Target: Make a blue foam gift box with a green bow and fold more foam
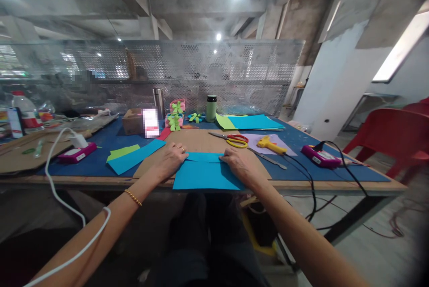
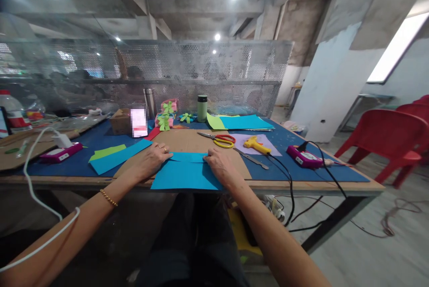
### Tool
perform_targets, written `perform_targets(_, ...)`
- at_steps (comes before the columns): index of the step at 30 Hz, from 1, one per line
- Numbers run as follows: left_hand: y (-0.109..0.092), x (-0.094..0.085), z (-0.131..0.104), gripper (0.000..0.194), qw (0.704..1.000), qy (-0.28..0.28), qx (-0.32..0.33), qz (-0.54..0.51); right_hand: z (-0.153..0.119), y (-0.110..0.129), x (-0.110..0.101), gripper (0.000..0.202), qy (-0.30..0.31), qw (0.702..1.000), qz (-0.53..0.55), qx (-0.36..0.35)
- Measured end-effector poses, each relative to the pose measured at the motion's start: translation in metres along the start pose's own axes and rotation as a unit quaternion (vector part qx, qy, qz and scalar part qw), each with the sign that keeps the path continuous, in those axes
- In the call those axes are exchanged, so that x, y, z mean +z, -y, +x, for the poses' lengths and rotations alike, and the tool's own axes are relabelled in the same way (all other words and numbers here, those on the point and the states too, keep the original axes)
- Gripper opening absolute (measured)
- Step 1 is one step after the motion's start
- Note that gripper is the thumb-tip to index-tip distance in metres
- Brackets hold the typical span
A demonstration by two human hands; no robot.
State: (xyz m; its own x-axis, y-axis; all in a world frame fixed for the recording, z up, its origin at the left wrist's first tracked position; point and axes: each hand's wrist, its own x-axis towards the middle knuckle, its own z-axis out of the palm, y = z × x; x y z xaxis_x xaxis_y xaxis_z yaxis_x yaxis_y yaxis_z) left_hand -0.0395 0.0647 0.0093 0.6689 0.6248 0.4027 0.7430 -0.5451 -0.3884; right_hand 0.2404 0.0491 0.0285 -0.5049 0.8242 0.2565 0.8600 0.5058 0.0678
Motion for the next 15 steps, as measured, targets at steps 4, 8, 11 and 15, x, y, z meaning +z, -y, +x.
perform_targets(4,-0.002,-0.006,0.0,0.017,1.0,0.014,0.008,0.018,0.0,-0.003,0.005,0.029,0.01,1.0,0.017,0.004)
perform_targets(8,-0.005,-0.012,-0.003,0.015,0.999,0.034,0.011,0.006,0.002,-0.001,0.007,0.029,0.024,1.0,-0.004,-0.005)
perform_targets(11,-0.005,-0.014,-0.007,0.015,0.999,0.041,0.008,-0.01,0.003,0.0,0.007,0.029,0.028,0.999,-0.018,-0.006)
perform_targets(15,-0.001,-0.01,-0.013,0.019,0.998,0.03,-0.009,-0.047,0.003,-0.001,0.008,0.029,0.024,0.999,-0.021,-0.013)
